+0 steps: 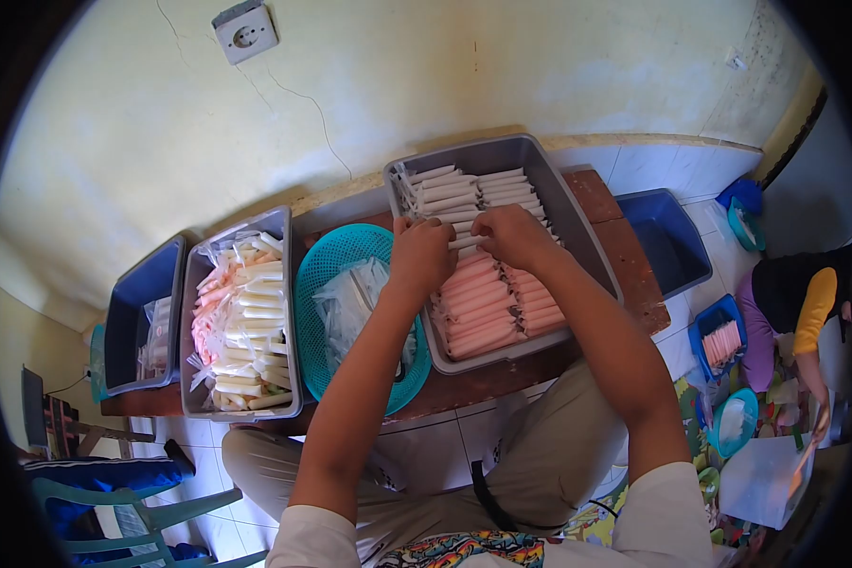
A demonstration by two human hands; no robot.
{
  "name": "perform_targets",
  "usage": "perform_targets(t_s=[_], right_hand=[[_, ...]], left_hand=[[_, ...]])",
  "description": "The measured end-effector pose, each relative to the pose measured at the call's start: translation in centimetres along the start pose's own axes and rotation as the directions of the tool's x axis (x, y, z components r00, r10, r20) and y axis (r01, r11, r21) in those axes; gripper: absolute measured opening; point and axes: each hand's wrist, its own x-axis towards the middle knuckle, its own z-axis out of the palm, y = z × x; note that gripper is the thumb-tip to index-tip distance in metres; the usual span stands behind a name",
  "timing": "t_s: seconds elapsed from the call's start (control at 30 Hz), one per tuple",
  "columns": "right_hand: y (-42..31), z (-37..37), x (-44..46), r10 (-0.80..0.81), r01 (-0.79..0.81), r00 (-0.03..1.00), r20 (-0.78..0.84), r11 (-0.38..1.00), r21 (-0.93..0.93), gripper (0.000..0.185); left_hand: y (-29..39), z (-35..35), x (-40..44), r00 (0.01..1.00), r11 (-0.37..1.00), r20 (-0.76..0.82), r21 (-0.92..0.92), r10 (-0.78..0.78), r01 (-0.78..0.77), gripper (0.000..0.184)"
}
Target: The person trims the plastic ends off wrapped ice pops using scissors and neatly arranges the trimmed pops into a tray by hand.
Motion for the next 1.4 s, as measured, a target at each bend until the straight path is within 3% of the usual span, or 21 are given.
perform_targets(t_s=[0.37,0.5,0.7,0.8,0.9,0.97,1.03,1.07,1.17,1.2,1.27,1.3,1.37,1.4], right_hand=[[0.2,0.9,-0.1,0.031,-0.021,0.997,0.07,0.99,-0.137,0.016],[0.5,1.3,0.0,-0.059,0.065,0.997,0.044,0.984,-0.167,0.016],[0.4,1.1,-0.1,-0.036,0.047,0.998,0.058,0.98,-0.196,0.019],[0.3,0.7,-0.4,-0.049,0.056,0.998,0.038,0.976,-0.212,0.018],[0.1,0.1,-0.5,-0.041,0.047,0.999,0.031,0.981,-0.19,0.018],[-0.1,-0.1,-0.5,-0.036,0.038,0.999,0.013,0.982,-0.183,0.018],[-0.4,-0.3,-0.6,-0.029,0.028,1.0,-0.004,0.984,-0.176,0.018],[-0.5,-0.5,-0.6,-0.026,0.025,1.0,-0.011,0.99,-0.138,0.018],[-0.8,-1.3,-0.9,-0.067,0.066,0.997,-0.031,0.998,-0.022,0.02],[-1.1,-1.6,-0.9,-0.108,0.111,0.993,-0.044,0.992,0.055,0.02],[-1.7,-2.0,-1.0,-0.137,0.144,0.988,-0.071,0.984,0.108,0.02],[-2.4,-2.3,-1.1,-0.16,0.174,0.982,-0.098,0.972,0.16,0.019],[-3.9,-2.7,-1.4,-0.156,0.177,0.982,-0.104,0.954,0.243,0.018],[-4.8,-2.8,-1.5,-0.149,0.177,0.983,-0.109,0.93,0.324,0.017]], left_hand=[[-0.1,0.8,0.7,0.989,0.979,0.149,0.203,-0.016,-0.015,0.011],[-0.2,1.0,0.7,0.989,0.976,0.15,0.216,-0.014,-0.019,0.011],[-0.2,0.6,0.7,0.991,0.984,0.134,0.177,0.003,-0.027,0.014],[-0.1,0.2,0.5,0.994,0.998,0.107,0.062,-0.027,0.02,0.017],[-0.4,0.4,0.2,1.0,0.998,-0.027,-0.06,0.003,-0.004,0.019],[-0.4,0.1,0.1,0.988,0.963,-0.153,-0.267,0.004,-0.046,0.02],[-0.8,0.1,0.3,0.984,0.931,-0.175,-0.361,-0.017,-0.048,0.021],[-0.9,0.2,0.3,0.98,0.89,-0.194,-0.453,-0.04,-0.054,0.022],[-1.1,-0.3,0.1,0.962,0.858,-0.269,-0.502,-0.039,-0.106,0.026],[-0.9,-0.7,-0.2,0.962,0.859,-0.271,-0.502,-0.04,-0.106,0.026],[-0.6,-1.4,-0.7,0.965,0.715,-0.145,-0.696,-0.219,0.057,0.028],[-0.6,-1.6,-0.8,0.964,0.716,-0.147,-0.696,-0.221,0.058,0.028],[-0.8,-1.9,-0.8,0.951,0.546,-0.11,-0.835,-0.29,0.07,0.027],[-0.7,-2.3,-0.9,0.95,0.547,-0.113,-0.834,-0.293,0.069,0.027]])
